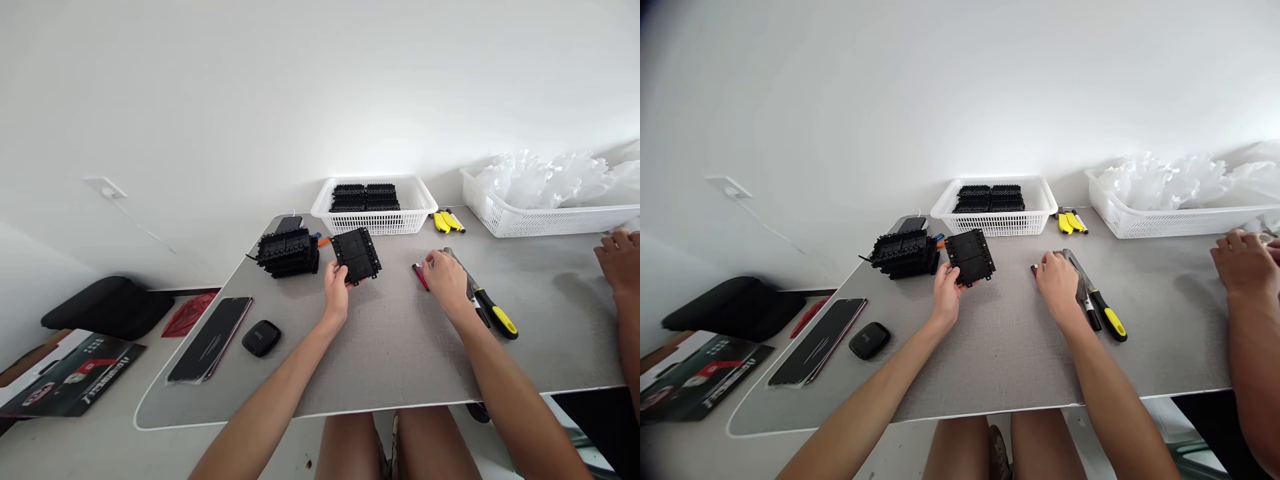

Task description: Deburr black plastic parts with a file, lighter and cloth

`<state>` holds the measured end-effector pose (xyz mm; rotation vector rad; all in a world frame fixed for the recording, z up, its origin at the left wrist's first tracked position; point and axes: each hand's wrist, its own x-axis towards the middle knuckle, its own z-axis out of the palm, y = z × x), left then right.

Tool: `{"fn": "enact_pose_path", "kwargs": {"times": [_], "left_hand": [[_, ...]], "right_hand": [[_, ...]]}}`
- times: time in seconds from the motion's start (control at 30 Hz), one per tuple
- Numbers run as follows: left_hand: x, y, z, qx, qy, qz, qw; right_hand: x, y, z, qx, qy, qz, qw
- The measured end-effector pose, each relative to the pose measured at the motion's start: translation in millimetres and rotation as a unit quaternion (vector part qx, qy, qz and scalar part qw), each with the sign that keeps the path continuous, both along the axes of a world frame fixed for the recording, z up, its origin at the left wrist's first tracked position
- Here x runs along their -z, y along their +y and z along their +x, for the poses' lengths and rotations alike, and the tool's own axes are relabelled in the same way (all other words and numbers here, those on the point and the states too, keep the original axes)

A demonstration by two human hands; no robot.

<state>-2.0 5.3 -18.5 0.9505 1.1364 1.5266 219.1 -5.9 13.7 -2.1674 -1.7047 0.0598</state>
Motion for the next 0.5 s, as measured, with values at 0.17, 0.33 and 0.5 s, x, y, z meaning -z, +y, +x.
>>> {"fn": "enact_pose_path", "kwargs": {"times": [0.17, 0.33, 0.5], "left_hand": [[-2.1, -0.8, 0.8, 0.003, 0.003, 0.003, 1.000], [-3.3, -2.3, 1.7, 0.004, -0.003, 0.002, 1.000], [-1.2, -2.9, 3.0, 0.013, -0.004, 0.008, 1.000]], "right_hand": [[-16.6, -5.8, 8.4, 0.042, 0.013, -0.062, 0.997], [-32.0, -25.5, 55.2, 0.135, -0.001, -0.066, 0.989], [-14.3, -47.3, 69.8, 0.095, -0.053, -0.165, 0.980]]}}
